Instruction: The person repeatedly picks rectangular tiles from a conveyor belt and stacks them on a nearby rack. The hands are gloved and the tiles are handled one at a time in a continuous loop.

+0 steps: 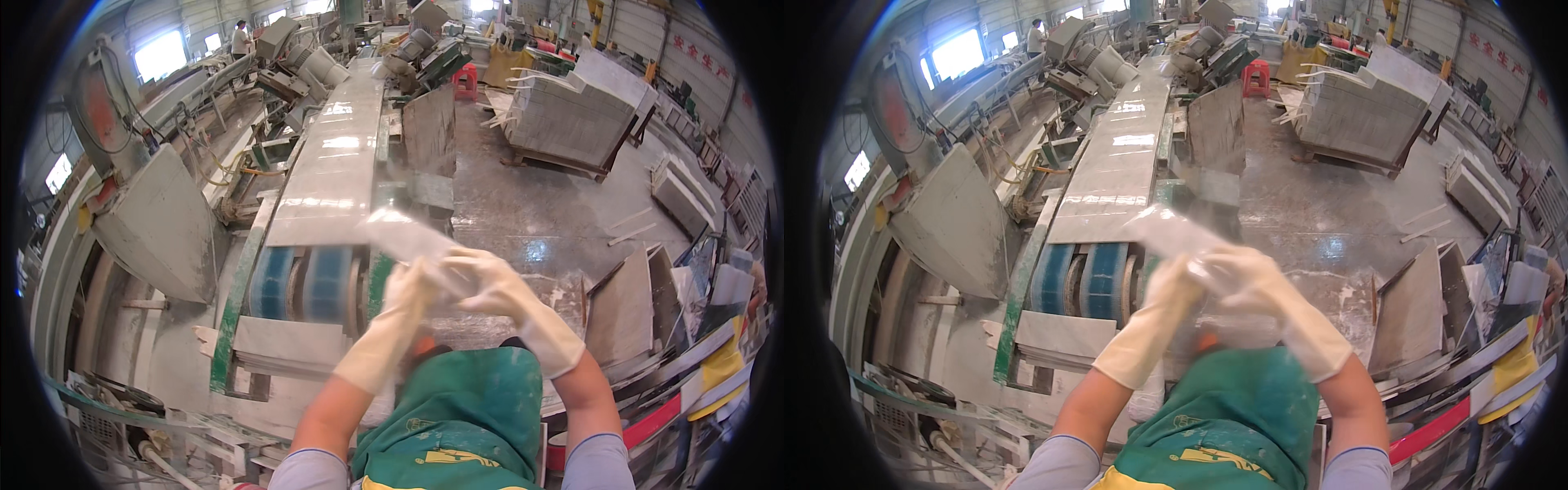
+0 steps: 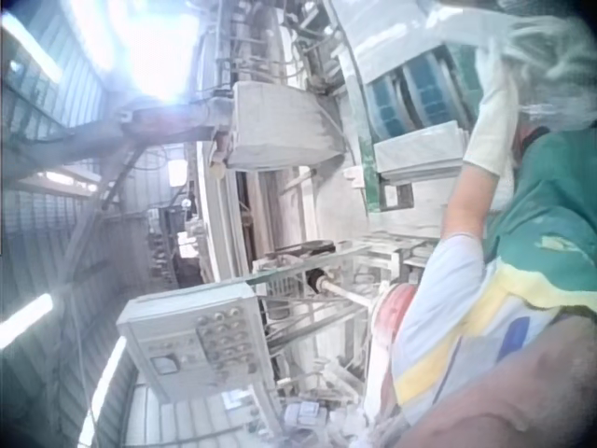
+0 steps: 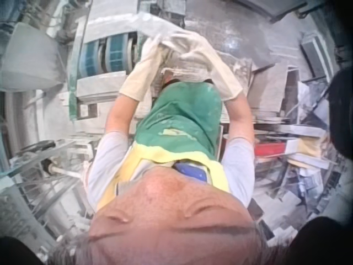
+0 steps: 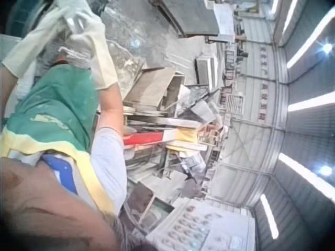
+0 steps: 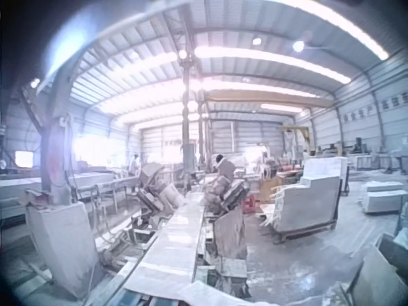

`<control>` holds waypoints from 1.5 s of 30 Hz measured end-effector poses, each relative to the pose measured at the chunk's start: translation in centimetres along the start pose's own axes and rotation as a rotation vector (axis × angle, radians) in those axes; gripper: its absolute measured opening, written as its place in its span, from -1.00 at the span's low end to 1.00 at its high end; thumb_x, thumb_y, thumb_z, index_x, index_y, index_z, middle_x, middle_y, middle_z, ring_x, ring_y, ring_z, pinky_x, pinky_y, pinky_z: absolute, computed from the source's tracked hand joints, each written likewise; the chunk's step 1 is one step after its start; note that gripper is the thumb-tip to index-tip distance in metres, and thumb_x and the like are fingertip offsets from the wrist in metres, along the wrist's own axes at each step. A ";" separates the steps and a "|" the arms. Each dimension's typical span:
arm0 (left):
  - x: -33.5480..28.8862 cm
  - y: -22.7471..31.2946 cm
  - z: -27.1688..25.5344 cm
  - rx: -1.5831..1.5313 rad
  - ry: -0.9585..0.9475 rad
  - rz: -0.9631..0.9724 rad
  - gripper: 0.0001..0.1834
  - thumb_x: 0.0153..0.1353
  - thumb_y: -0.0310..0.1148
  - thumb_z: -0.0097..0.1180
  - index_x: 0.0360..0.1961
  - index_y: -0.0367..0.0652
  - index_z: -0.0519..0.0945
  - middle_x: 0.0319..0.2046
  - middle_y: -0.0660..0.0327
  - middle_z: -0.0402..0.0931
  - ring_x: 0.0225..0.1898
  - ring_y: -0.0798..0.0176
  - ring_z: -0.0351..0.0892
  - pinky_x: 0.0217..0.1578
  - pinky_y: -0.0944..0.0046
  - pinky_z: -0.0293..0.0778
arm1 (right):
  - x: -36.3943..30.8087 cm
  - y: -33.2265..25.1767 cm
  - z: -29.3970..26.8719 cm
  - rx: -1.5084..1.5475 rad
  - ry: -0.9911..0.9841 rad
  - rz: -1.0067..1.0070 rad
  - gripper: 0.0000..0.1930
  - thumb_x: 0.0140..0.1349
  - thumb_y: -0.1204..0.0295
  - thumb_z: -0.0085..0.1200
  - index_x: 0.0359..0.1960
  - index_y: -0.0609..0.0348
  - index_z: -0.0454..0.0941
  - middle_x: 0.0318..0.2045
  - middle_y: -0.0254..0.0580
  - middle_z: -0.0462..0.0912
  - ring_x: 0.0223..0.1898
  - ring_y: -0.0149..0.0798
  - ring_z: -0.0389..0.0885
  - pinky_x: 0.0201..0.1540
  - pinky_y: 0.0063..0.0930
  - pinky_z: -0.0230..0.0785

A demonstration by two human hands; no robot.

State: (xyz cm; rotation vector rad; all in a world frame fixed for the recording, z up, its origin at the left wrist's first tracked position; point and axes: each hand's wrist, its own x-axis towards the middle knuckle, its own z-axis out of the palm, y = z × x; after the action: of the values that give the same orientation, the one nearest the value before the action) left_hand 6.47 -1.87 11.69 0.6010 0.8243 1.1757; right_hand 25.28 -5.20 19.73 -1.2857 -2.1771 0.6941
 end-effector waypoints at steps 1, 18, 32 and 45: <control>-0.1 0.4 -1.7 -0.207 0.154 0.060 -0.60 0.35 -0.41 0.18 0.15 -0.26 0.41 -0.01 -0.02 0.53 -0.08 0.00 0.65 -0.17 0.00 0.63 | 2.6 -0.1 1.6 -0.231 -0.131 -0.052 -0.21 -0.15 0.19 0.45 0.26 -0.11 0.56 0.36 -0.08 0.44 0.35 0.02 0.40 0.41 -0.16 0.30; 9.4 5.6 -22.7 -0.162 0.712 0.100 -0.63 0.44 -0.55 -0.04 0.23 -0.36 0.34 0.11 -0.05 0.48 0.13 -0.16 0.58 0.24 -0.27 0.50 | -9.2 12.2 -4.1 -0.521 0.277 0.349 -0.37 0.10 0.20 0.28 0.26 0.06 0.53 0.35 0.17 0.42 0.40 0.18 0.33 0.44 -0.04 0.20; 10.2 6.8 -21.1 -0.052 0.606 0.085 -0.59 0.48 -0.55 -0.12 0.27 -0.54 0.23 0.18 -0.19 0.39 0.19 -0.17 0.53 0.25 -0.21 0.54 | -27.2 12.8 -5.1 -0.342 0.570 0.788 -0.48 0.13 0.42 0.21 0.17 0.31 0.57 0.21 0.18 0.56 0.31 0.06 0.48 0.38 -0.22 0.26; 13.3 6.4 -23.9 0.039 0.627 0.004 -0.53 0.29 -0.54 0.09 0.21 -0.42 0.35 0.10 -0.11 0.50 0.01 -0.08 0.64 0.00 -0.02 0.63 | -30.7 13.2 -4.4 -0.379 0.533 0.802 -0.50 0.11 0.42 0.20 0.14 0.33 0.58 0.11 0.18 0.63 0.21 0.09 0.56 0.31 -0.21 0.34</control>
State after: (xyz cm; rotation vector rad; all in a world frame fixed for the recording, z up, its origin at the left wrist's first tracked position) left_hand -14.48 12.56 -0.34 0.2570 1.3761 1.3740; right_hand 49.30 -26.31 9.13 -2.2699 -1.3566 0.1499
